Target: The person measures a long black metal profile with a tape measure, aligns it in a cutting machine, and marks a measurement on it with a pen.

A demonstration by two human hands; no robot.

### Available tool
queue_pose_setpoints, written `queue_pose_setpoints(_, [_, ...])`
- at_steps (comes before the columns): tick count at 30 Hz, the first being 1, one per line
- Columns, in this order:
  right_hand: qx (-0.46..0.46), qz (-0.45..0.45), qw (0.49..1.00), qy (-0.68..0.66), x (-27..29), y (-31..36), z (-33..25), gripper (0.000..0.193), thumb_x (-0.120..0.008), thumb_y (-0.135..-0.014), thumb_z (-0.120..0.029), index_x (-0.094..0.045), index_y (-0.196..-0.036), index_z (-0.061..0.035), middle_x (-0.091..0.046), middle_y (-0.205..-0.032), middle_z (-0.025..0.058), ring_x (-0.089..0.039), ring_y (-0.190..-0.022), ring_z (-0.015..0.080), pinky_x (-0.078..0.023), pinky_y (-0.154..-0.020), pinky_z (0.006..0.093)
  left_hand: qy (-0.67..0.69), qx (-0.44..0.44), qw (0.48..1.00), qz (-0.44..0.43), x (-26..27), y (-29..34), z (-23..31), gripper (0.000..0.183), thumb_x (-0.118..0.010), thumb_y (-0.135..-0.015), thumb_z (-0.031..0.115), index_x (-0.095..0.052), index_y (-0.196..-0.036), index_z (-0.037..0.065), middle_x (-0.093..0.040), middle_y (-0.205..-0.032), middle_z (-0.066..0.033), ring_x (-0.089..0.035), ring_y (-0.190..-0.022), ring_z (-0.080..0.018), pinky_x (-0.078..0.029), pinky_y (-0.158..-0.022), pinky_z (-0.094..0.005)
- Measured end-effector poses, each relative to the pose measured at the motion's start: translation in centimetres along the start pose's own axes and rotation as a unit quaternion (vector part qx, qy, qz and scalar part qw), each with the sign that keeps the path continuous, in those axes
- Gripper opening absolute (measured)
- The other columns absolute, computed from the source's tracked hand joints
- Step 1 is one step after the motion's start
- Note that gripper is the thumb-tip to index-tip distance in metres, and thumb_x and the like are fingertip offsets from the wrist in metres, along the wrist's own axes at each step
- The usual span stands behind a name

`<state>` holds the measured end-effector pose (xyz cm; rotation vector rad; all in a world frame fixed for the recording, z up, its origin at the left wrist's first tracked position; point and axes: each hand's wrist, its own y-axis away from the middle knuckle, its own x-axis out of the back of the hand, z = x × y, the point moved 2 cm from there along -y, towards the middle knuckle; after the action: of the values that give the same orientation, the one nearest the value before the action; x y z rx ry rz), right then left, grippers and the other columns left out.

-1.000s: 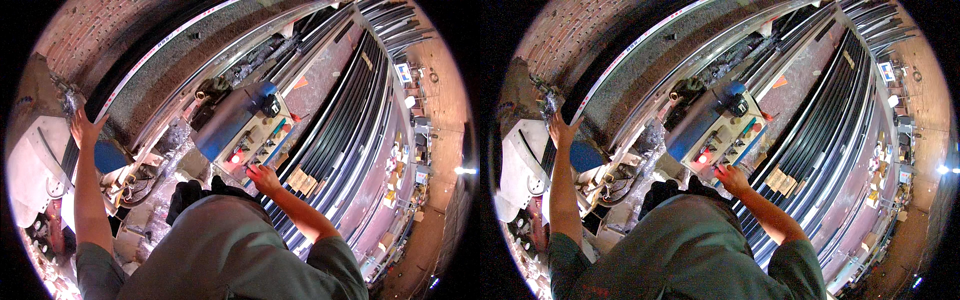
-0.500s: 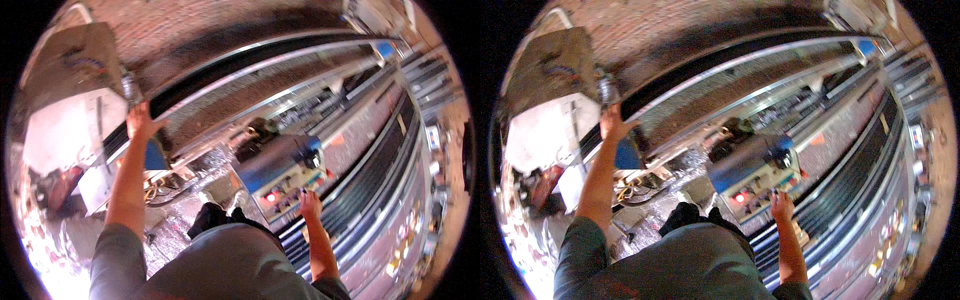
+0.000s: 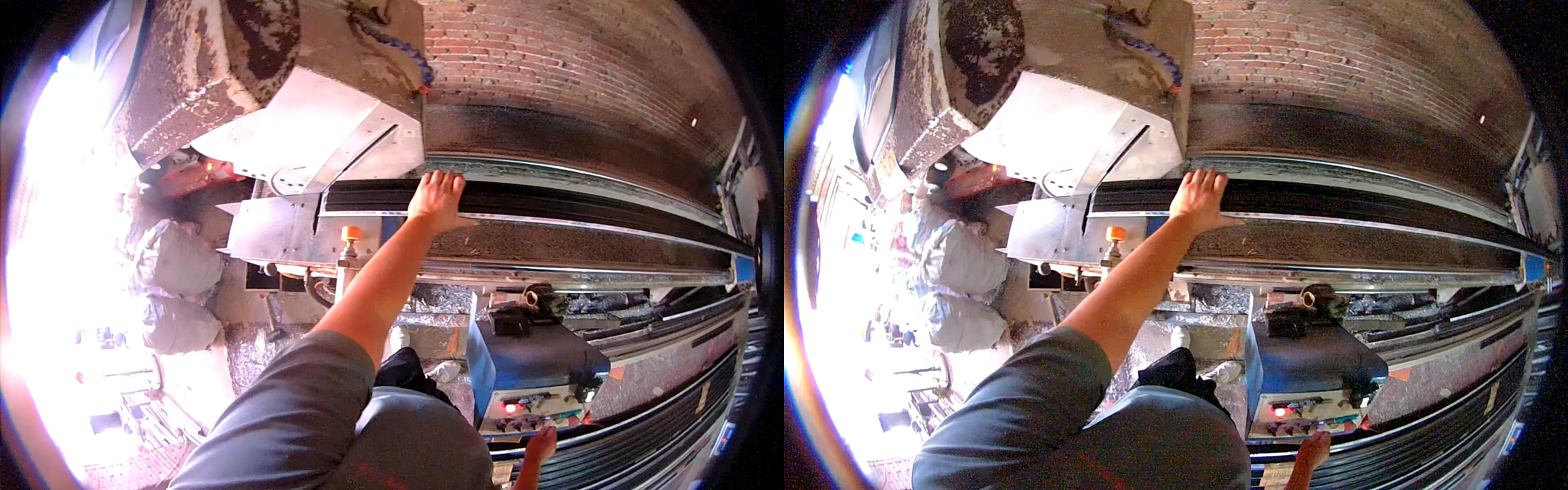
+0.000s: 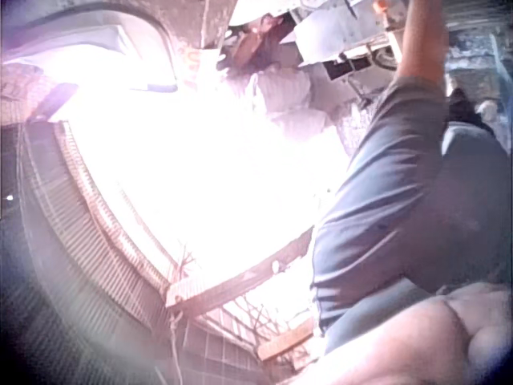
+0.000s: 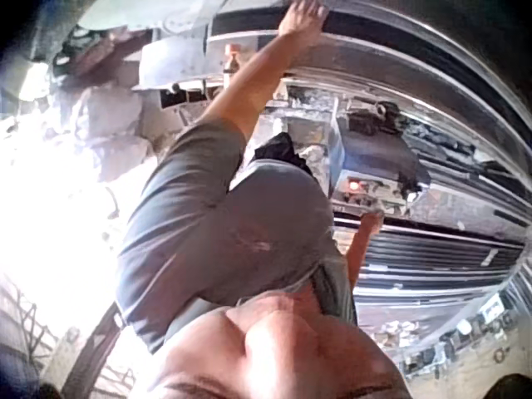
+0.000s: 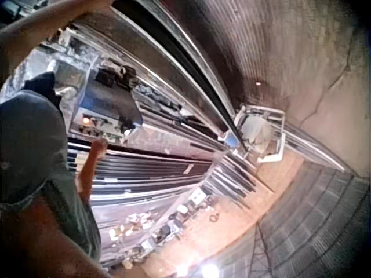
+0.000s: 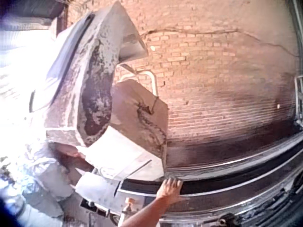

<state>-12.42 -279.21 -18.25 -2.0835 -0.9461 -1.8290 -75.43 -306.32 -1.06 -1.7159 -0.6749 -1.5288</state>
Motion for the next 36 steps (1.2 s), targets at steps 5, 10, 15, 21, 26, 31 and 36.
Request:
queue_pose_setpoints(5, [-0.124,-0.001,0.963,-0.24,-4.9,-2.0,5.4,0.042,-0.046,-0.097,-0.034,-0.06,-0.093,0.0056,-0.06,-0.073,0.0207,-0.06,-0.052,0.0339,-0.049,-0.044,0.0447,-0.002,-0.01,1.0,-0.001,-0.1,-0.4,0.1,0.095,-0.07,-0.065,0.074,-0.05,-0.125,0.002,-0.055,-0.121,-0.0111,-0.049,-0.117,-0.0271,-0.037,-0.102,-0.0402])
queue_pose_setpoints(10, [-0.174,-0.044,0.923,-0.34,-3.3,-1.8,3.1,0.049,-0.041,-0.101,-0.038,-0.059,-0.104,0.0072,-0.064,-0.079,0.017,-0.061,-0.054,0.0332,-0.052,-0.045,0.0428,-0.003,-0.006,1.0,-0.007,0.1,-0.5,-0.1,0.096,-0.069,-0.066,0.075,-0.05,-0.126,0.002,-0.054,-0.121,-0.0105,-0.049,-0.116,-0.0259,-0.037,-0.101,-0.039])
queue_pose_setpoints(15, [-0.039,0.094,0.989,-0.103,-1.2,-1.4,2.2,0.047,-0.046,-0.102,-0.038,-0.057,-0.124,0.0029,-0.058,-0.119,0.0236,-0.058,-0.109,0.0354,-0.049,-0.086,0.0491,0.006,-0.01,1.0,0.004,0.0,-0.6,0.0,0.095,-0.069,-0.065,0.075,-0.051,-0.124,0.003,-0.055,-0.118,-0.0103,-0.05,-0.115,-0.0255,-0.037,-0.101,-0.0391])
queue_pose_setpoints(21, [0.084,0.125,0.987,-0.049,3.8,-1.2,-6.2,0.057,-0.044,-0.103,-0.033,-0.034,-0.149,-0.0006,-0.03,-0.155,0.0223,-0.029,-0.143,0.0398,-0.029,-0.114,0.0481,0.003,-0.001,0.999,-0.037,0.4,-0.2,0.0,0.102,-0.064,-0.068,0.079,-0.047,-0.131,0.001,-0.053,-0.124,-0.011,-0.049,-0.12,-0.0271,-0.035,-0.106,-0.0399])
queue_pose_setpoints(26, [0.118,0.13,0.98,-0.095,2.6,-1.2,-7.5,0.06,-0.047,-0.102,-0.033,-0.029,-0.153,-0.006,-0.027,-0.158,0.0196,-0.028,-0.144,0.0397,-0.028,-0.115,0.0467,-0.018,0.001,0.999,-0.027,-0.1,0.0,0.2,0.102,-0.064,-0.068,0.08,-0.045,-0.133,0.003,-0.053,-0.124,-0.0112,-0.048,-0.12,-0.0272,-0.034,-0.107,-0.0409])
queue_pose_setpoints(31, [0.091,0.106,0.983,-0.119,3.8,-1.5,-7.5,0.062,-0.047,-0.102,-0.031,-0.025,-0.154,-0.006,-0.026,-0.158,0.0189,-0.027,-0.145,0.0388,-0.027,-0.116,0.0477,-0.011,0.011,0.998,-0.053,0.4,0.1,0.3,0.105,-0.065,-0.067,0.08,-0.044,-0.135,0.003,-0.052,-0.128,-0.0123,-0.046,-0.125,-0.0279,-0.033,-0.109,-0.0413])
queue_pose_setpoints(36, [0.092,0.096,0.985,-0.11,3.3,-1.4,-6.2,0.065,-0.046,-0.102,-0.039,-0.025,-0.154,-0.0067,-0.025,-0.158,0.0199,-0.026,-0.145,0.04,-0.025,-0.116,0.05,-0.017,0.022,0.999,-0.046,-0.1,0.3,0.7,0.109,-0.067,-0.066,0.08,-0.041,-0.139,0.003,-0.051,-0.133,-0.013,-0.045,-0.128,-0.0286,-0.033,-0.111,-0.041])
